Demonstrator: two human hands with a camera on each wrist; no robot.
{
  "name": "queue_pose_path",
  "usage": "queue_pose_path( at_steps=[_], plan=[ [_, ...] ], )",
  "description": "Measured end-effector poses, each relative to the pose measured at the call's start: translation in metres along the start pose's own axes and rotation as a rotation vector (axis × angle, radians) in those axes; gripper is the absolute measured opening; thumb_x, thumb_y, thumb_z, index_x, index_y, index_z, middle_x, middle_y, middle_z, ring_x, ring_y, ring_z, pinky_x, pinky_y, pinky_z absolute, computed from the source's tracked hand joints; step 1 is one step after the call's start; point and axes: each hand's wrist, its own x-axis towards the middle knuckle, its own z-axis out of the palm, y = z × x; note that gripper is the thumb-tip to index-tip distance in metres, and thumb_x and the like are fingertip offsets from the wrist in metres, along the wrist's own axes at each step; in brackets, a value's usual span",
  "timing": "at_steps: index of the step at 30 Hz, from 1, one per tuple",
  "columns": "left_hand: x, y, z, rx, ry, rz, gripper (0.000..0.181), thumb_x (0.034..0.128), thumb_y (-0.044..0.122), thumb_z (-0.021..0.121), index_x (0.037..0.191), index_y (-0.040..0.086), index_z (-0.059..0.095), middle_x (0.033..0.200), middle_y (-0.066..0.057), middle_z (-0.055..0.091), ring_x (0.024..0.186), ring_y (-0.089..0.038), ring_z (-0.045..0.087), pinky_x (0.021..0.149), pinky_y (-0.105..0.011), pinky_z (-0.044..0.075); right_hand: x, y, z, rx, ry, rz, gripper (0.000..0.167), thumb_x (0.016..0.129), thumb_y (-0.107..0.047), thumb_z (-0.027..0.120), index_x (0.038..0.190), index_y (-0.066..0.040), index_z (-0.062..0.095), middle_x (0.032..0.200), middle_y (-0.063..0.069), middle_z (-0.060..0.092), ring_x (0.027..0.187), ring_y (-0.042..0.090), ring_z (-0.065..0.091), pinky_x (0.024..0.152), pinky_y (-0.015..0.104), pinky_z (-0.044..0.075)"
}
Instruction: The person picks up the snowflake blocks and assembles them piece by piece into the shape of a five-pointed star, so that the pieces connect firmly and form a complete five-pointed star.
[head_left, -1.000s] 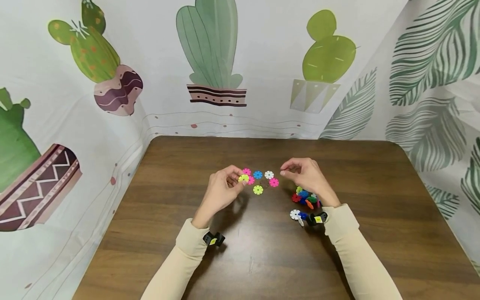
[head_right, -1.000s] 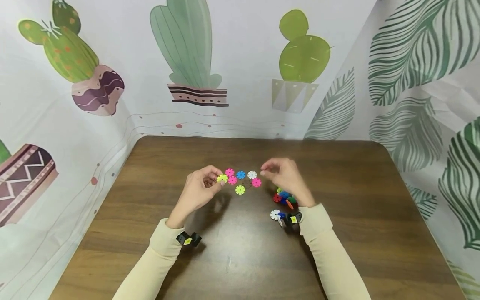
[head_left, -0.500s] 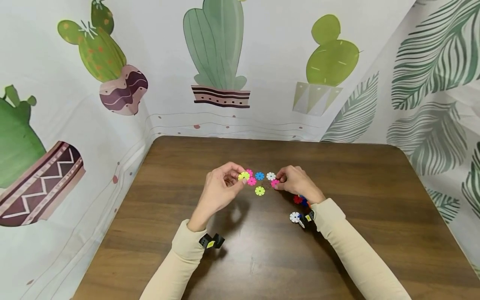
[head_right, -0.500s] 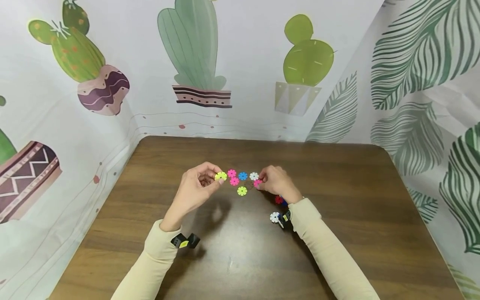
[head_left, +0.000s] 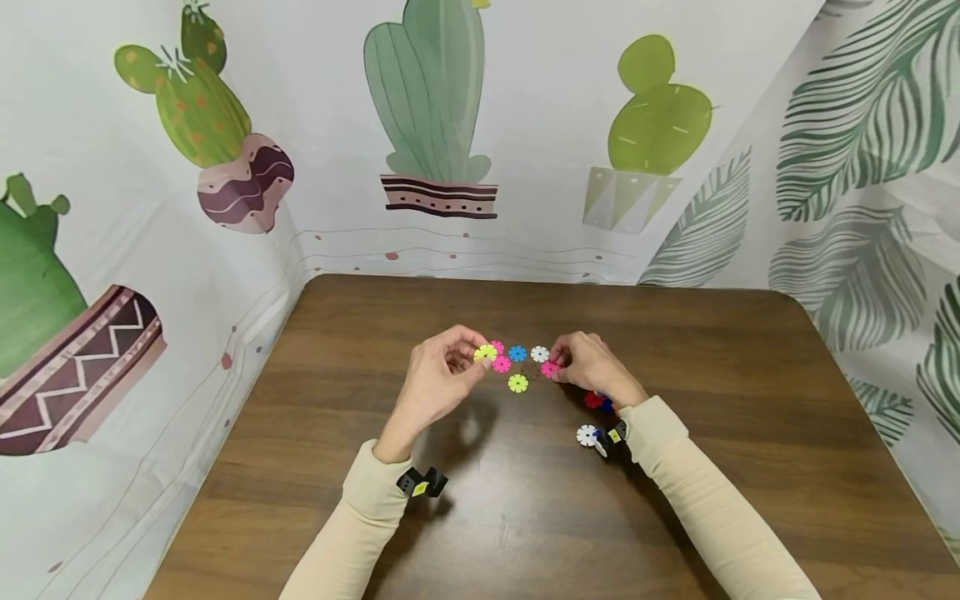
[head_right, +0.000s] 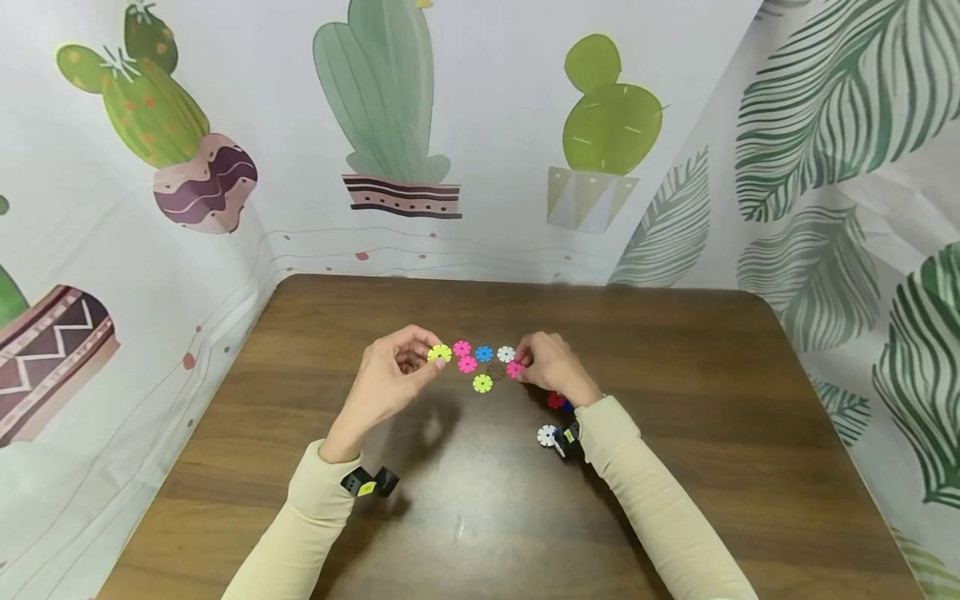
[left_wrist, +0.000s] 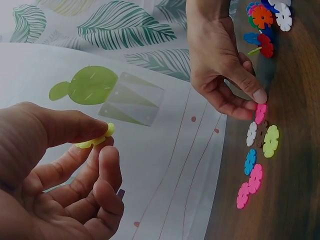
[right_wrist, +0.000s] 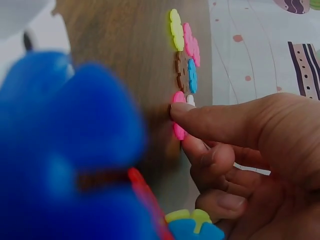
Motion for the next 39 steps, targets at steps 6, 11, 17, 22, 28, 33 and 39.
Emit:
queue_pose_path(
  at_steps=[6, 11, 17, 22, 28, 33, 39],
  plan=[
    [0.0, 0.0, 0.001, -0.002, -0.006, -0.006, 0.017, 0.0893, 0.011, 0.082, 0.105, 0.016, 0.075, 0.087, -0.004, 0.075, 0.077, -0.015, 0.068, 0.068, -0.023, 0.055, 0.001, 0.002, -0.001, -0.005, -0.058, -0.004, 0.022, 0.089, -0.013, 0.086, 0.11, -0.009, 0.078, 0.098, 0.006, 0.074, 0.091, 0.02, 0.063, 0.083, 0.036, 0.055],
    [0.0, -0.001, 0.003, 0.004, -0.011, -0.006, 0.018, 0.0892, 0.011, 0.082, 0.105, 0.016, 0.075, 0.087, -0.004, 0.075, 0.077, -0.015, 0.068, 0.068, -0.023, 0.055, 0.001, 0.004, -0.003, -0.021, -0.08, 0.0, 0.021, 0.086, -0.012, 0.088, 0.103, -0.01, 0.076, 0.096, 0.005, 0.072, 0.088, 0.02, 0.061, 0.077, 0.034, 0.054],
    [0.0, -0.002, 0.005, 0.009, -0.019, -0.012, 0.018, 0.0888, 0.011, 0.082, 0.105, 0.016, 0.075, 0.087, -0.004, 0.075, 0.076, -0.014, 0.069, 0.068, -0.023, 0.056, -0.003, 0.01, -0.006, 0.032, -0.049, -0.029, 0.022, 0.085, -0.009, 0.089, 0.099, -0.01, 0.072, 0.087, 0.003, 0.073, 0.082, 0.019, 0.061, 0.072, 0.031, 0.05],
    [-0.001, -0.003, 0.005, 0.018, -0.03, -0.012, 0.018, 0.0888, 0.011, 0.082, 0.105, 0.017, 0.075, 0.086, -0.003, 0.075, 0.074, -0.014, 0.067, 0.066, -0.023, 0.054, -0.013, 0.013, -0.019, 0.174, 0.034, -0.049, 0.014, 0.089, -0.011, 0.088, 0.099, -0.01, 0.078, 0.088, 0.005, 0.078, 0.079, 0.017, 0.066, 0.07, 0.03, 0.051],
    [-0.002, -0.002, 0.006, 0.004, -0.034, -0.006, 0.019, 0.0881, 0.01, 0.08, 0.104, 0.019, 0.077, 0.083, -0.004, 0.075, 0.069, -0.016, 0.065, 0.063, -0.024, 0.052, -0.034, -0.003, -0.048, 0.305, 0.142, -0.067, 0.012, 0.092, -0.023, 0.087, 0.101, -0.018, 0.083, 0.094, 0.003, 0.081, 0.083, 0.026, 0.068, 0.07, 0.032, 0.052],
    [-0.002, 0.0, 0.008, -0.032, -0.031, -0.012, 0.017, 0.0895, 0.01, 0.079, 0.104, 0.018, 0.079, 0.081, -0.005, 0.075, 0.067, -0.017, 0.063, 0.062, -0.022, 0.051, -0.049, -0.02, -0.063, 0.338, 0.176, -0.092, 0.01, 0.092, -0.034, 0.087, 0.098, -0.028, 0.083, 0.094, -0.004, 0.081, 0.073, 0.026, 0.063, 0.065, 0.032, 0.05],
    [-0.003, 0.004, 0.014, -0.089, -0.055, -0.016, 0.009, 0.0939, 0.012, 0.078, 0.103, 0.012, 0.081, 0.082, -0.008, 0.077, 0.065, -0.012, 0.065, 0.061, -0.02, 0.051, -0.06, -0.033, -0.066, 0.378, 0.205, -0.137, 0.014, 0.09, -0.035, 0.089, 0.097, -0.024, 0.083, 0.093, -0.001, 0.081, 0.055, 0.019, 0.052, 0.055, 0.031, 0.042]
  ],
)
